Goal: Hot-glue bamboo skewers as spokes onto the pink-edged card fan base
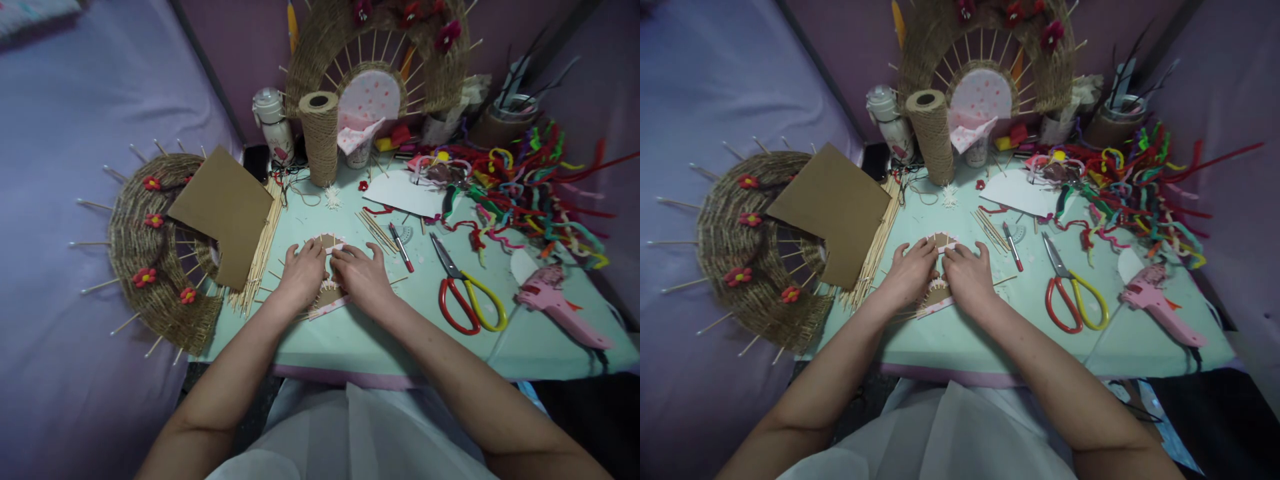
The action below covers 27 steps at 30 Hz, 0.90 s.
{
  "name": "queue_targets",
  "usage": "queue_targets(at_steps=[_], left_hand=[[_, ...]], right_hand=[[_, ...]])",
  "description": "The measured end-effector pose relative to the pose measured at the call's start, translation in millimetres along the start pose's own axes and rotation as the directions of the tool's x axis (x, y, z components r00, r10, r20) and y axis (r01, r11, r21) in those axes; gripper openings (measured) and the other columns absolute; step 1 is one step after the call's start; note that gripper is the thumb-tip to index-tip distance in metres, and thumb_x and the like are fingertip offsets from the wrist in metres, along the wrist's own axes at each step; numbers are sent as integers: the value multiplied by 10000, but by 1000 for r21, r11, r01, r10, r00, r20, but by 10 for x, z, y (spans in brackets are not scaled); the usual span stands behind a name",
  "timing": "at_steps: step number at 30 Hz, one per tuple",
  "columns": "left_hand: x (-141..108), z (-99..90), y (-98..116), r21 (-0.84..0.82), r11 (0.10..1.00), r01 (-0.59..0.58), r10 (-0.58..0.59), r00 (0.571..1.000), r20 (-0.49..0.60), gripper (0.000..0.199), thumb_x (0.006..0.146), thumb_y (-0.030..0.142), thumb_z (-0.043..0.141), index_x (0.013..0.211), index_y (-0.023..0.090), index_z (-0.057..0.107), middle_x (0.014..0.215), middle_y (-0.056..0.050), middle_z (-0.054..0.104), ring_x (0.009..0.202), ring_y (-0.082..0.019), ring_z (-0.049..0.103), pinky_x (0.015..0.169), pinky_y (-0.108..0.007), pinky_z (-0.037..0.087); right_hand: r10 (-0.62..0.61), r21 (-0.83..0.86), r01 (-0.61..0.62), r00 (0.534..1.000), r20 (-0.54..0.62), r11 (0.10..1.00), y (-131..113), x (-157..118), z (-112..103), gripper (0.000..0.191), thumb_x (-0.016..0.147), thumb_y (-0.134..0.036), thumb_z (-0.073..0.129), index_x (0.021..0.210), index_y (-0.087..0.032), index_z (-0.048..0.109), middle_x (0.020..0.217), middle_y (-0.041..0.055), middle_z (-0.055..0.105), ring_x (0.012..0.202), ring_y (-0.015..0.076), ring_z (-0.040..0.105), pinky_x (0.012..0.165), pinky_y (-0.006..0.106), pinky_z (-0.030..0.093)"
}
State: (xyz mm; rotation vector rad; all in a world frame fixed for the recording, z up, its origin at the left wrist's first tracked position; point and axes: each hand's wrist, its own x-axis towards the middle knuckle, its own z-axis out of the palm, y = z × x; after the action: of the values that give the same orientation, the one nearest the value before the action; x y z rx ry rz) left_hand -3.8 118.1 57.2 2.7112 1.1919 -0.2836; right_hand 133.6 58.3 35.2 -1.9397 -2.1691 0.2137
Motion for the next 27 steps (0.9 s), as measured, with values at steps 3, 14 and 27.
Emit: queue_targets(at_steps=[3,14,27], left_hand=[[-1,-19,11,1,1000,7,-7,1000,12,399,935,186,550,1330,159,509,1546,-145,409,1460,-265,306,1150,-520,259],[1,0,2,12,1000,0,0,1000,1,412,934,189,556,1342,176,499,1558,-151,388,1457,-265,304,1148,-517,252],[1,-7,5,7,1000,1,-1,1000,6,401,941,199,546,1338,167,504,1561,-148,387,1463,-266,297,1150,-518,254]], right_hand=[[-4,-2,4,1000,-2,1000,-2,-5,-10,168,934,-144,525,913,-231,668,1191,31,714,1242,223,513,1066,489,164],[-4,-5,4,1000,-2,1000,7,2,8,168,936,-155,529,912,-238,673,1179,42,717,1241,228,511,1070,494,163],[-8,-2,8,1000,-16,1000,13,-5,18,166,933,-145,528,911,-232,667,1186,39,716,1232,226,517,1068,493,159]])
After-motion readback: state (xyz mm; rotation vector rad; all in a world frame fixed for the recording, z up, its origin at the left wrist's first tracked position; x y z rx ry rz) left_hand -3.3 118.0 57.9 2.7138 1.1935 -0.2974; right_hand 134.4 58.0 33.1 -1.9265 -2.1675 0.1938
